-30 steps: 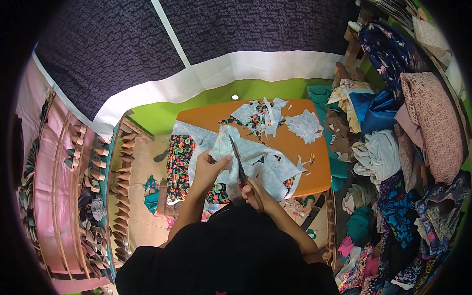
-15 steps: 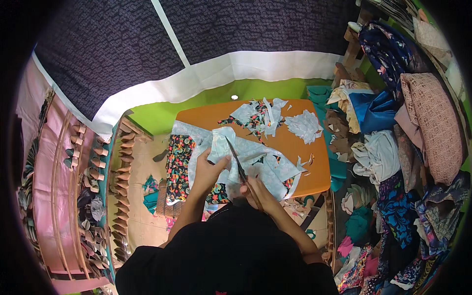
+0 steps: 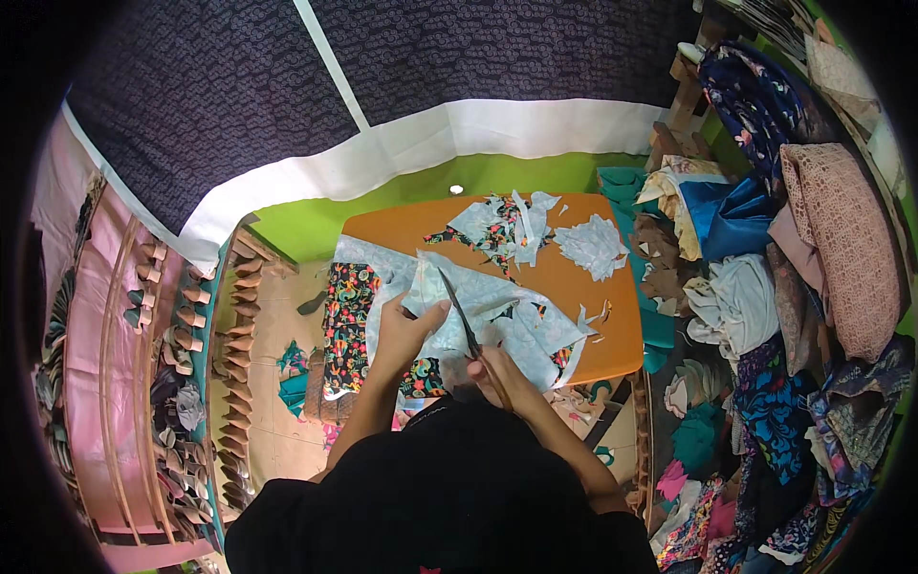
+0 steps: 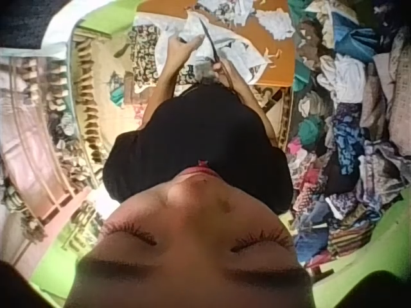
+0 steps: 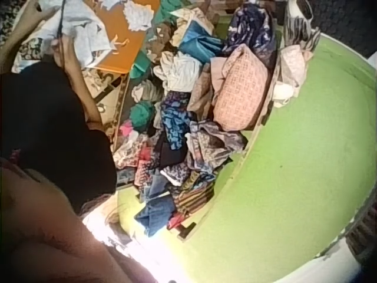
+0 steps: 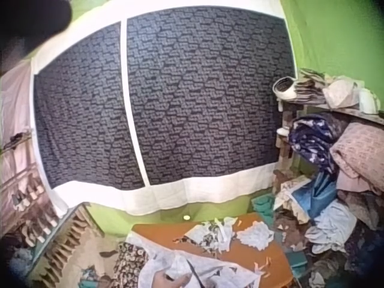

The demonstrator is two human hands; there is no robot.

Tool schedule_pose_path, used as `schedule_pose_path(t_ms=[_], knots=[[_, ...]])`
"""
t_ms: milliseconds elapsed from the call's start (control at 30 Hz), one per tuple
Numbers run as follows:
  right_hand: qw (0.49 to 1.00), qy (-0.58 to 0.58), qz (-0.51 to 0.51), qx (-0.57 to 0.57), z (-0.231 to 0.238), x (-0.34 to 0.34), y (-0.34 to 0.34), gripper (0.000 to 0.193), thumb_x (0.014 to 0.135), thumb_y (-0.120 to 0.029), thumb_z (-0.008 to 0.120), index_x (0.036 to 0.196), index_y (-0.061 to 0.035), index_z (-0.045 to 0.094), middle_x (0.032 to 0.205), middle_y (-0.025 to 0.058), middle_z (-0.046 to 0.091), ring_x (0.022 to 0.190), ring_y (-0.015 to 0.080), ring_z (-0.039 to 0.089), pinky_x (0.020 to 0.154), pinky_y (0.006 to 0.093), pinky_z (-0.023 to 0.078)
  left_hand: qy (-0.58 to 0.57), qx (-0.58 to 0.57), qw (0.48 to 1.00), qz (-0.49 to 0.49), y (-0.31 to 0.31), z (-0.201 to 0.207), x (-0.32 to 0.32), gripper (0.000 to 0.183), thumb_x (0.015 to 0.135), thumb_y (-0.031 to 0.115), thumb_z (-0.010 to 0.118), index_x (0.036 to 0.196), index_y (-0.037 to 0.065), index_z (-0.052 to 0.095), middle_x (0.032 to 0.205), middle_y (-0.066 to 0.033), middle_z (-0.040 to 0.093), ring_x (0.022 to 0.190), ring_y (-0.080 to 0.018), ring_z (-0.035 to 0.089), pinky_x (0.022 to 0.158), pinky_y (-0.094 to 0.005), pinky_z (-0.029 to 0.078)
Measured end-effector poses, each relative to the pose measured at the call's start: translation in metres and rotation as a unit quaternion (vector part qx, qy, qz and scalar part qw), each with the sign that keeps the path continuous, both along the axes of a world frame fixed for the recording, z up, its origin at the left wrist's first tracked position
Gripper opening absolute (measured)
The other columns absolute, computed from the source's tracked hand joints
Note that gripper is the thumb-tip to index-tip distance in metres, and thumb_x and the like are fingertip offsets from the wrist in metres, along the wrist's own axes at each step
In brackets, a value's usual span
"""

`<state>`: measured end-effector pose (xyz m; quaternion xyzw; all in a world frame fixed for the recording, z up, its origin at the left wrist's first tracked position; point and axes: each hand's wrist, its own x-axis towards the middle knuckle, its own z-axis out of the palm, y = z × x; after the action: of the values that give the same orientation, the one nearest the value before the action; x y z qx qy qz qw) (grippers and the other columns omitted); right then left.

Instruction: Cutting pieces of floral and solid-colored fabric using large scissors on a wooden table.

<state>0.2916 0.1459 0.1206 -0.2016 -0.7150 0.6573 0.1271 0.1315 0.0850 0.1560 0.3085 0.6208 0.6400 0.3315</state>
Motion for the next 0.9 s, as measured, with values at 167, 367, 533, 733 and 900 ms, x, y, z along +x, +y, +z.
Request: schedule_pose_path(t_ms=[167, 367, 533, 733, 900], knots=[[0.97, 0.075, 0.006, -0.231, -0.039, 0.002, 0.002, 0.031, 0.077, -0.027, 0.053, 0.09, -0.0014, 0.044, 0.06, 0.0001, 0.037, 0.052, 0.0094, 0.037, 0.045, 0.0226, 0.033, 0.012, -0.024, 1.0, -0.016, 0.0, 0.013, 0.005, 0.019, 0.073, 0.015, 0.064, 0.078, -0.003, 0.059, 0.063, -0.0004, 0.057, 0.051, -0.0035, 0.047, 0.044, -0.0191, 0.036], [0.988, 0.062, 0.027, -0.142, -0.021, -0.004, -0.002, 0.074, 0.066, -0.074, 0.038, 0.086, -0.0033, 0.042, 0.06, -0.0014, 0.037, 0.05, 0.0064, 0.035, 0.042, 0.0198, 0.031, -0.007, -0.013, 1.0, -0.021, 0.0, 0.009, 0.007, 0.02, 0.073, 0.015, 0.064, 0.08, -0.003, 0.059, 0.065, -0.0012, 0.058, 0.053, -0.0042, 0.049, 0.045, -0.0194, 0.037], [0.994, 0.057, 0.021, -0.092, -0.024, -0.005, -0.001, 0.08, 0.06, -0.081, 0.028, 0.078, -0.0041, 0.039, 0.057, -0.0016, 0.037, 0.048, 0.0066, 0.036, 0.04, 0.0208, 0.032, 0.007, -0.034, 0.999, -0.005, 0.001, 0.021, 0.013, 0.021, 0.073, 0.015, 0.064, 0.081, -0.004, 0.059, 0.069, -0.0042, 0.06, 0.056, -0.0062, 0.052, 0.049, -0.02, 0.041], [0.999, 0.042, 0.004, -0.017, -0.021, -0.006, 0.002, 0.082, 0.059, -0.082, 0.024, 0.072, -0.0029, 0.04, 0.054, 0.0006, 0.04, 0.048, 0.0101, 0.041, 0.043, 0.0248, 0.034, 0.037, -0.044, 0.998, 0.005, 0.002, 0.024, 0.013, 0.022, 0.073, 0.014, 0.064, 0.083, -0.005, 0.059, 0.075, -0.0075, 0.062, 0.064, -0.0091, 0.055, 0.058, -0.0228, 0.044], [0.999, 0.031, -0.01, -0.012, -0.008, -0.007, 0.001, 0.08, 0.063, -0.08, 0.029, 0.068, -0.0002, 0.041, 0.056, 0.0045, 0.043, 0.051, 0.0153, 0.044, 0.046, 0.0294, 0.037, 0.006, -0.027, 1.0, 0.011, 0.001, 0.015, 0.008, 0.021, 0.074, 0.014, 0.063, 0.084, -0.004, 0.059, 0.075, -0.0065, 0.061, 0.063, -0.0084, 0.054, 0.056, -0.0218, 0.044]])
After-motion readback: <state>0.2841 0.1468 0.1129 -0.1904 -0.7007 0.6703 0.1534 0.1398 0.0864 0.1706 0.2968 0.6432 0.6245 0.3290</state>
